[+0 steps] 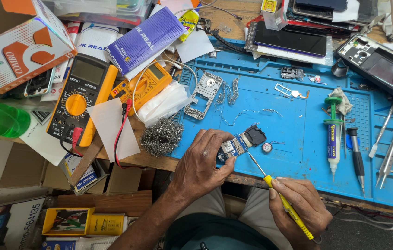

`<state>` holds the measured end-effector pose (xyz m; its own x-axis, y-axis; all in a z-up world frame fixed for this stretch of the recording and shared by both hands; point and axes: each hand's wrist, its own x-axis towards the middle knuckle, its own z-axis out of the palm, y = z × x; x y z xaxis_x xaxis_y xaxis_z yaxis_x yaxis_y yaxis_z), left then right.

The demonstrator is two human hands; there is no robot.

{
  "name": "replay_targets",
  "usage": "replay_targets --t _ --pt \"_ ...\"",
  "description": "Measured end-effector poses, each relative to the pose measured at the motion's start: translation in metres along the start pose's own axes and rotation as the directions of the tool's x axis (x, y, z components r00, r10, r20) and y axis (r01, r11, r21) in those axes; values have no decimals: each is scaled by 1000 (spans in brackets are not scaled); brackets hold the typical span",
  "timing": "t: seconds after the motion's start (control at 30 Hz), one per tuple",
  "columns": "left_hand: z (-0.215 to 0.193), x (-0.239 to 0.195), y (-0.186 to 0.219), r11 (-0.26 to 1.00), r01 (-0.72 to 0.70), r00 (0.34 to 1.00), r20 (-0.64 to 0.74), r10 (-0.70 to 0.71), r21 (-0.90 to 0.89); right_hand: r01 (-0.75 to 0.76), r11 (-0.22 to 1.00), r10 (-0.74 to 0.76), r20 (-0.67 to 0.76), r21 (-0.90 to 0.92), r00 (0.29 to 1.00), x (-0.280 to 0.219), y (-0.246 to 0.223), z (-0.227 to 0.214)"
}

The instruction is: The person uses a yellow screwdriver to unscrew and remove a small black component from a mobile phone motherboard. They then use the screwdriver to scrape or clean a specific area on the circuit board. The work is performed on a cluttered blue workbench with various tools and phone parts visible.

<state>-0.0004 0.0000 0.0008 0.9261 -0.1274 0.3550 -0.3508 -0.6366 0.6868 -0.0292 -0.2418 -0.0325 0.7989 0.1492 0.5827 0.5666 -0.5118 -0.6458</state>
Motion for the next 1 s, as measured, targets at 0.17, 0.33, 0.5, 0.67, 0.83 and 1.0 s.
replay_targets --t 0.17,0.33,0.5,0.67,0.83,1.0 --pt "0 0 0 1000 -9 1000 -5 9 4 -2 1000 2 9 -23 1000 0 -1 0" --pt "0 0 0 1000 -7 1000 -9 7 6 11 998 -10 7 -60 1000 -1 -1 1" --pt "2 -1 -2 1000 -12 1000 -4 12 2 -2 1000 2 9 -23 1000 -6 6 1" --pt "-1 0 0 1000 -18 1000 -12 19 15 -3 1000 3 -12 13 1000 -6 4 1" --pt "-8 2 7 1000 -19 1000 -17 19 -10 -40 999 39 -8 -33 999 -12 -3 -31" --pt "-6 4 4 998 -33 999 -20 34 47 24 971 -63 -159 -240 985 -44 3 -73"
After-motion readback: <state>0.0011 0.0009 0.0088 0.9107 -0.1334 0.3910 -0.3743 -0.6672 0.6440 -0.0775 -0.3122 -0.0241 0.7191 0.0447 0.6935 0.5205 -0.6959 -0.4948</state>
